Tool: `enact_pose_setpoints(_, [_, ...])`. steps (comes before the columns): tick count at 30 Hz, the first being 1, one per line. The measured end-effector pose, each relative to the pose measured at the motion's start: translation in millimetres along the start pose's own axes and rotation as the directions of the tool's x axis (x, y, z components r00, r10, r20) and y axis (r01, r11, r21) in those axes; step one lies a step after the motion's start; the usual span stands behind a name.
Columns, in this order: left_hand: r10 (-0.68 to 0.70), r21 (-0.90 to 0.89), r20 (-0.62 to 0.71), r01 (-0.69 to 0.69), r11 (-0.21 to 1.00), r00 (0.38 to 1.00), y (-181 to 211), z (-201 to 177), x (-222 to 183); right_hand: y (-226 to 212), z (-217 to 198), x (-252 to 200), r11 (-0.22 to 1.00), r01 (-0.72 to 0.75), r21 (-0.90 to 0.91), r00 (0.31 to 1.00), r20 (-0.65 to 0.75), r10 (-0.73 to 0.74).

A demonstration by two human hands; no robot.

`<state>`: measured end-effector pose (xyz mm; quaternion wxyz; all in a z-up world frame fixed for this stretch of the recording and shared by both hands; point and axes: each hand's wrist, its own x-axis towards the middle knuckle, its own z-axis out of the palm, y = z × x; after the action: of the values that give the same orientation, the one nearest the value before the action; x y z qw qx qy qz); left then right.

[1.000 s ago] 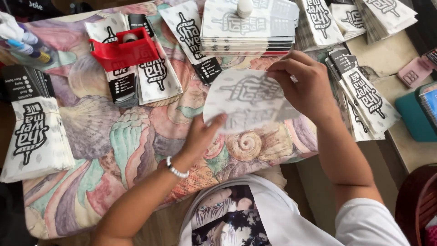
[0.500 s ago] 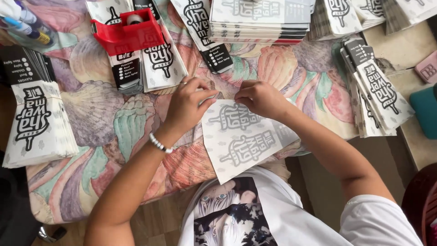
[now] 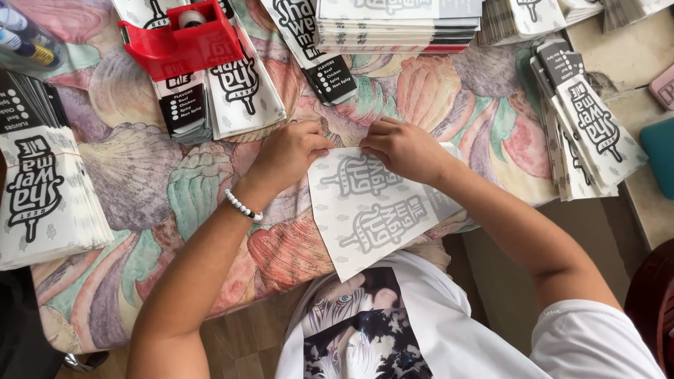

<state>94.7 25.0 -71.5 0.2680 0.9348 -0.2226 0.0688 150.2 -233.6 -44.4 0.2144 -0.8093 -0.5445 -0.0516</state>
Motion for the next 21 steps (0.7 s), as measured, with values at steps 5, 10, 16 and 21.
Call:
enact_pose_setpoints(5, [0.045, 0.05, 0.063, -0.048, 0.998, 0.997, 1, -10, 1, 5, 4, -2, 0.999, 0.012, -0.05, 1.0, 0.025, -0.011])
enact_pose_setpoints(10, [0.086, 0.083, 0.04, -0.089, 0.993, 0.995, -2, -10, -4, 1, 2, 0, 0.998, 0.007, -0.06, 1.0, 0.028, -0.005])
enact_pose_setpoints(16, [0.135, 0.036, 0.022, -0.136, 0.99, 0.991, -2, -15, -5, -5, -24, 10, 0.998, 0.024, -0.054, 0.977, 0.213, -0.011])
enact_pose_setpoints(21, [0.177, -0.018, 0.043, -0.176, 0.984, 0.983, -3, -16, -6, -11, -41, 23, 1.0, 0.014, -0.029, 0.94, 0.34, -0.003])
